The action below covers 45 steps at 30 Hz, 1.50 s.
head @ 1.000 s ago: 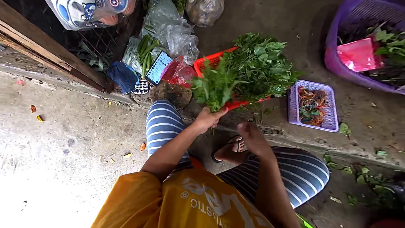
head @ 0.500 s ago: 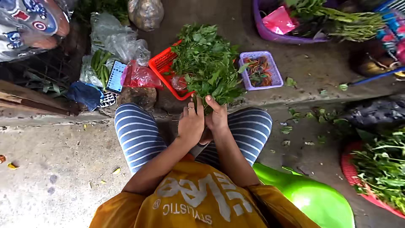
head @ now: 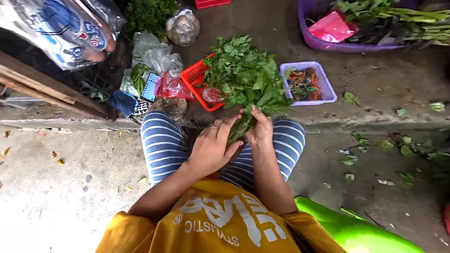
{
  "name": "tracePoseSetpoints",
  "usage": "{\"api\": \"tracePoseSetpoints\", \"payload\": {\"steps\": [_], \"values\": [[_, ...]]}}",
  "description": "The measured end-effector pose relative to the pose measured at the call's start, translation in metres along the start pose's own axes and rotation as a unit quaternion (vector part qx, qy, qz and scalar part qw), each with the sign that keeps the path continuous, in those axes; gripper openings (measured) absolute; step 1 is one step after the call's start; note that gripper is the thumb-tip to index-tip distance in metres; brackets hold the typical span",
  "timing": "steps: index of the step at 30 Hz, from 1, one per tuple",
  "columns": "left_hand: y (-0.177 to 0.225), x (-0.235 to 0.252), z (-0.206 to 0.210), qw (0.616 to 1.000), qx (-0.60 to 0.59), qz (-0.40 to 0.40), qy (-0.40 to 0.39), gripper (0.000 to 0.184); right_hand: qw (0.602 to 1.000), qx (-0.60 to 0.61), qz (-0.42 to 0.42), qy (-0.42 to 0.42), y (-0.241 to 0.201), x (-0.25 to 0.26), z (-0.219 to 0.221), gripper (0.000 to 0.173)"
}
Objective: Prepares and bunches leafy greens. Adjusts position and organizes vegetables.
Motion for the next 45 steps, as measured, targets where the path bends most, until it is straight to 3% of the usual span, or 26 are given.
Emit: {"api": "tracePoseSetpoints", "payload": {"steps": [2,5,8,12,16,19,22,25,28,32,36,40,42,45], "values": [[-0.02,0.003,-0.02,0.997,-0.055,0.043,0.025,0.04,0.999,-0.03,-0.011,0.004,-0.009,0.002,-0.005,0.023],[-0.063,0.014,-0.055,0.996,-0.088,-0.003,0.021,0.041,0.996,-0.088,-0.035,0.001,-0.02,0.01,-0.014,0.026],[-0.128,0.039,-0.092,0.991,-0.09,-0.097,0.003,0.034,0.989,-0.146,-0.033,0.017,-0.026,0.022,-0.02,0.022],[-0.265,0.084,-0.129,0.954,-0.028,-0.297,0.035,0.029,0.977,-0.202,-0.002,0.062,-0.019,0.034,-0.018,0.021],[-0.387,0.102,-0.108,0.897,-0.003,-0.441,-0.009,0.033,0.968,-0.229,0.024,0.096,-0.008,0.045,-0.01,0.022],[-0.43,0.102,-0.08,0.868,-0.024,-0.493,-0.048,0.032,0.967,-0.227,0.021,0.118,-0.003,0.053,-0.007,0.022],[-0.43,0.101,-0.067,0.852,-0.042,-0.518,-0.071,0.032,0.964,-0.238,0.025,0.114,0.002,0.057,-0.005,0.028],[-0.426,0.106,-0.066,0.838,0.048,-0.527,-0.13,0.033,0.954,-0.274,0.043,0.112,0.005,0.057,-0.003,0.032],[-0.427,0.105,-0.059,0.83,0.111,-0.528,-0.139,0.034,0.949,-0.292,0.05,0.112,0.005,0.055,-0.006,0.036],[-0.415,0.099,-0.067,0.854,0.088,-0.506,-0.087,0.042,0.952,-0.288,0.033,0.102,0.004,0.053,-0.013,0.037],[-0.396,0.089,-0.075,0.892,0.03,-0.445,-0.07,0.026,0.952,-0.288,0.034,0.099,0.001,0.05,-0.014,0.038],[-0.379,0.077,-0.072,0.874,0.072,-0.472,-0.092,0.032,0.947,-0.301,0.036,0.105,-0.001,0.047,-0.014,0.034],[-0.376,0.066,-0.073,0.887,0.04,-0.456,-0.058,0.033,0.944,-0.311,0.035,0.105,-0.002,0.047,-0.014,0.03],[-0.382,0.046,-0.09,0.89,-0.086,-0.439,0.088,0.031,0.94,-0.321,0.03,0.108,-0.004,0.046,-0.015,0.03]]}}
Point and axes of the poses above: each hand's wrist, its own x-axis towards the middle knuckle, its own z-axis out of the palm, y = z × x, the point moved 2 cm from there along x, towards the middle knuckle, and after that the axes turned 14 degrees about -x, right-handed, at the moved point
